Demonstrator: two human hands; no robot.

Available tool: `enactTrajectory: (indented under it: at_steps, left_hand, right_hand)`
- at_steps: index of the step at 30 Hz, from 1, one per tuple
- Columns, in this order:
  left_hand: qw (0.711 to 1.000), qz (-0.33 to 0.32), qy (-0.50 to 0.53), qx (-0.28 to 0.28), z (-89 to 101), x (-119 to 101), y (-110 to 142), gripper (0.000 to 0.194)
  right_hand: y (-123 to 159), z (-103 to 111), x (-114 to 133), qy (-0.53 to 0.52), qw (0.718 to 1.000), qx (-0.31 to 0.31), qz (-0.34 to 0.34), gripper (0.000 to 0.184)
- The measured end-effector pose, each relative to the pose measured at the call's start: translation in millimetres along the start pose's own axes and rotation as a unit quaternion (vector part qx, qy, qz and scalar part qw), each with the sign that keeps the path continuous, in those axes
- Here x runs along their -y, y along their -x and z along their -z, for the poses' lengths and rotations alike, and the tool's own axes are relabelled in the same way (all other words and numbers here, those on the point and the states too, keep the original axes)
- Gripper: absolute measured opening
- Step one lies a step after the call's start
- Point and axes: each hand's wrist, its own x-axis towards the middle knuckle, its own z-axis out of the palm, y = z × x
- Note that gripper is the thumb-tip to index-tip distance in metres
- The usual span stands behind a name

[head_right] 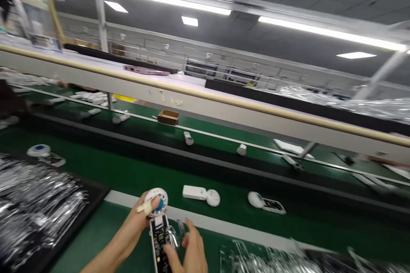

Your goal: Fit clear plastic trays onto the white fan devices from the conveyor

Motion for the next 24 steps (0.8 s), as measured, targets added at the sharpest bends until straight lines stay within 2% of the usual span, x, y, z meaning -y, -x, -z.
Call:
enactTrajectory:
  at_steps: [4,9,11,15,17,21,24]
  left_hand:
    - [1.0,0.02,0.003,-0.002,-11.0,-2.1,19.3,0.062]
    - [0.999,-0.006,-0.012,-0.045,-34.1,-7.1,40.8,0.069]
    - [0.998,-0.016,-0.023,-0.056,-42.0,-5.1,45.2,0.07]
    - [0.997,0.007,-0.007,-0.074,-55.1,1.3,46.2,0.073]
    - [0.996,0.012,0.012,-0.082,-61.2,3.1,45.6,0.074]
    - [0.996,0.01,0.072,-0.056,-72.6,7.0,49.6,0.081]
    - [0.986,0.06,0.158,-0.014,-75.5,18.3,55.8,0.089]
  right_hand:
    - [16.6,-6.1,21.9,0.051,0.993,-0.072,0.076,0.044]
    - [26.2,-13.1,29.9,0.111,0.985,-0.103,0.083,0.043]
    - [27.2,-12.6,26.8,0.152,0.979,-0.1,0.086,0.052]
    - [33.7,-9.1,9.8,0.216,0.968,-0.09,0.092,0.084]
    - [38.9,-7.0,-2.2,0.222,0.969,-0.078,0.076,0.089]
    - [43.0,3.4,-20.4,0.177,0.982,-0.053,0.045,0.07]
    - [40.9,16.1,-24.1,0.156,0.982,-0.066,0.081,0.06]
